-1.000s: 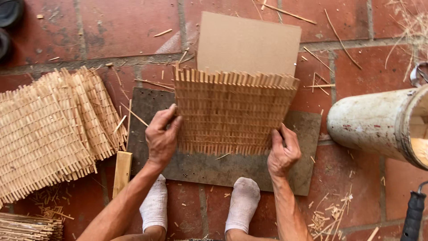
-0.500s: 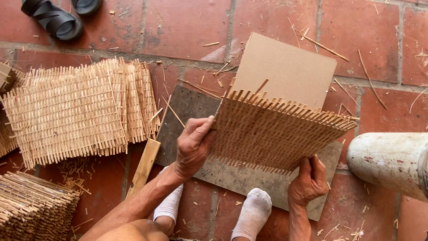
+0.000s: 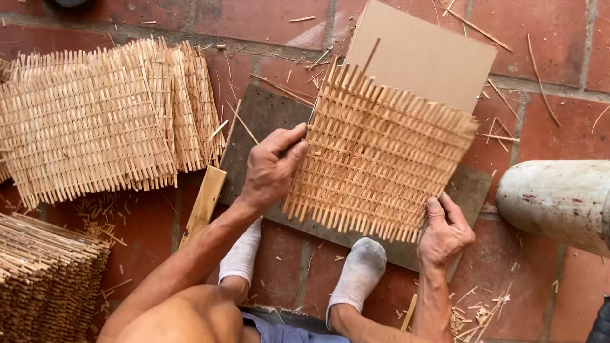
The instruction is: The person applies white adhesive to a cardboard square using a paint roller, then places a woven bamboo mat on top and presses it down. They use a small wooden stick to adjust the mat edges and then stack the finished unit with others.
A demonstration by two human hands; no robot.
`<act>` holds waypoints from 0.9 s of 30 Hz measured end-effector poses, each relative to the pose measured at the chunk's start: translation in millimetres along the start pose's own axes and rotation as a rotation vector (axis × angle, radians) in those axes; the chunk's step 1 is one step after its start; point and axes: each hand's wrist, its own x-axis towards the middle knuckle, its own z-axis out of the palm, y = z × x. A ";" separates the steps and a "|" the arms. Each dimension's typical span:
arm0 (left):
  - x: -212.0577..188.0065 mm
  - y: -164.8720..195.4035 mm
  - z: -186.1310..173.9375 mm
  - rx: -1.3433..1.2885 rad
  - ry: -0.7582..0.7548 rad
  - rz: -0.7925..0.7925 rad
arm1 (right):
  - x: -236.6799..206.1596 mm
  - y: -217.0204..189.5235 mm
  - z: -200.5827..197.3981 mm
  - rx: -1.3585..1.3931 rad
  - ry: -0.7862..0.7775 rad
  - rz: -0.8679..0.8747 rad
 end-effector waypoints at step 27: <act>20.3 25.8 2.9 -0.560 -0.087 -0.013 | 18.3 8.8 -4.7 0.423 -0.124 0.232</act>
